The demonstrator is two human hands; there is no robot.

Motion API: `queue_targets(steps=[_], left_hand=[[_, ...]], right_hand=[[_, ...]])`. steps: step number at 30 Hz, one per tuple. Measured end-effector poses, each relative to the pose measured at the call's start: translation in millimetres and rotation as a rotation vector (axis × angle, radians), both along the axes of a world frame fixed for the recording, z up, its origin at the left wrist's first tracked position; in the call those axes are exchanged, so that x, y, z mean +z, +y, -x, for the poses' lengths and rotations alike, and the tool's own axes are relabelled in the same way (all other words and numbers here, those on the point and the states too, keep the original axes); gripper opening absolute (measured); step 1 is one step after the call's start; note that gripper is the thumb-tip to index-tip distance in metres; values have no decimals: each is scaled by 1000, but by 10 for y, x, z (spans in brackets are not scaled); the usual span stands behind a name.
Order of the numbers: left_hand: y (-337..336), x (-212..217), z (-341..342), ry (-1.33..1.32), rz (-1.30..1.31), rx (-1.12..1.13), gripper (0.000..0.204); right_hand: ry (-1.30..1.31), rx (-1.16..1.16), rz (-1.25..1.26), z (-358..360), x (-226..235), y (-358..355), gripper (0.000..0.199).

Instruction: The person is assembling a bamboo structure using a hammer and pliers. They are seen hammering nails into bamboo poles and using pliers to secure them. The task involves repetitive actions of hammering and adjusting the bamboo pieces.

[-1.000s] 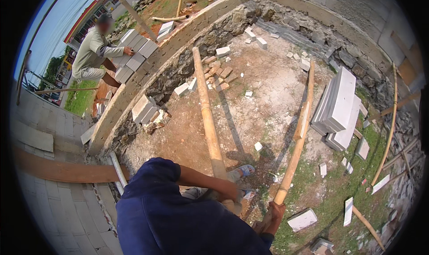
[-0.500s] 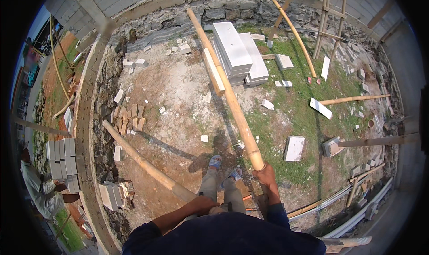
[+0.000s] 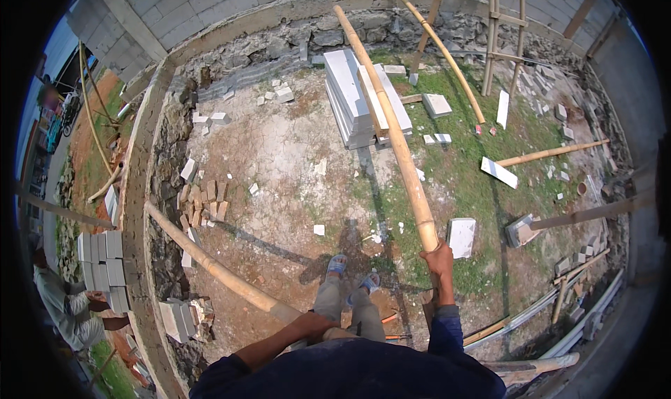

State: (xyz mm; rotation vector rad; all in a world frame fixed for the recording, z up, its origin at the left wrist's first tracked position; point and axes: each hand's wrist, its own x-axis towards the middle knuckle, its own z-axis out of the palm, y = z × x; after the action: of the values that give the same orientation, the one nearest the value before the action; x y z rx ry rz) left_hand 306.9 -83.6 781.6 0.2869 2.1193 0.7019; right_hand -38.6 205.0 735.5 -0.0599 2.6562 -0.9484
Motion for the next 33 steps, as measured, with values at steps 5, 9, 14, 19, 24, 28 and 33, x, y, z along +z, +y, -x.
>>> queue_targets(steps=[5, 9, 14, 19, 24, 28, 33], left_hand=[[30, 86, 129, -20, 42, -19, 60], [109, -445, 110, -17, 70, 32, 67], [377, -805, 96, -85, 79, 107, 74], [535, -1062, -127, -147, 82, 199, 78], [495, -1183, 235, -135, 120, 219, 71], [778, -1541, -15, -140, 54, 337, 74], [755, -1922, 205, -216, 171, 300, 84]], right_hand=[[-23, 14, -191, 390, -463, 146, 59], [-56, 16, -289, 754, -975, 288, 65], [-79, 78, -345, 768, -1580, 395, 66], [-74, 132, -389, 492, -2040, 236, 64], [-132, 11, -215, 537, -2799, 814, 67], [-126, 103, -398, 514, -2943, 382, 59], [-145, -107, -401, 502, -3384, 473, 42]])
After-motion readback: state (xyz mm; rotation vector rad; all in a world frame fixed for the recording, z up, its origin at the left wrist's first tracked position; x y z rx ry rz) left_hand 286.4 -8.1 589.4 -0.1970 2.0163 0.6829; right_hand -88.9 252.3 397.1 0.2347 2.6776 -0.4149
